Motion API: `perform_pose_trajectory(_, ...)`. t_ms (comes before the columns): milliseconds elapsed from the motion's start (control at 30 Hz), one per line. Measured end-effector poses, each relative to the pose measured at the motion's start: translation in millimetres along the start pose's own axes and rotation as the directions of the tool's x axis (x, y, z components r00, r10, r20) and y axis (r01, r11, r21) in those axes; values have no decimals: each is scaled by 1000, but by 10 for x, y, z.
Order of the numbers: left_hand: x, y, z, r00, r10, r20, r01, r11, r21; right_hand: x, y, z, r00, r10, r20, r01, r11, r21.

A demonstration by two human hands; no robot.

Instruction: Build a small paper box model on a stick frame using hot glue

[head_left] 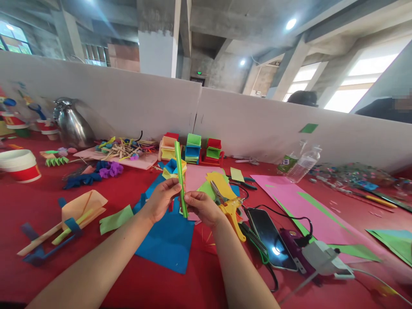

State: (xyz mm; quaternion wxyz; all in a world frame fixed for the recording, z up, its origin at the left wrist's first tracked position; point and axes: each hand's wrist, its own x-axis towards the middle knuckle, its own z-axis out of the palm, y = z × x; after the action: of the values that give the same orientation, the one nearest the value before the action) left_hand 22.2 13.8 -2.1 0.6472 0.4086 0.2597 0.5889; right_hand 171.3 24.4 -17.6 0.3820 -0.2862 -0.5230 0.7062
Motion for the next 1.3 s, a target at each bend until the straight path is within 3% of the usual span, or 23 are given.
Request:
perform_pose_trajectory(133, -8, -1, 8, 1000, -6, -5, 6, 1000, -16, -7, -23, 13, 1000, 2, -23, -2, 1000, -15)
perform_pose_trajectory(433, 2, 12, -47, 991, -71, 115, 71, 997, 5, 5, -12, 19, 999, 3, -32, -2, 1000, 1)
perform_pose_trajectory(833, -46, 24, 26, 993, -82, 85, 90, 991, -95, -38, -30, 48, 999, 27, 32, -29, 998, 60)
perform_pose_trajectory(1067, -44, 85, -16, 993, -87, 78, 100, 978, -183, -65, -45, 58, 983, 51, 174, -57, 998, 31)
perform_pose_trajectory(1300, -29, 73, -9, 999, -23, 45, 31, 978, -204, -54, -43, 73, 991, 46, 129, -46, 999, -2)
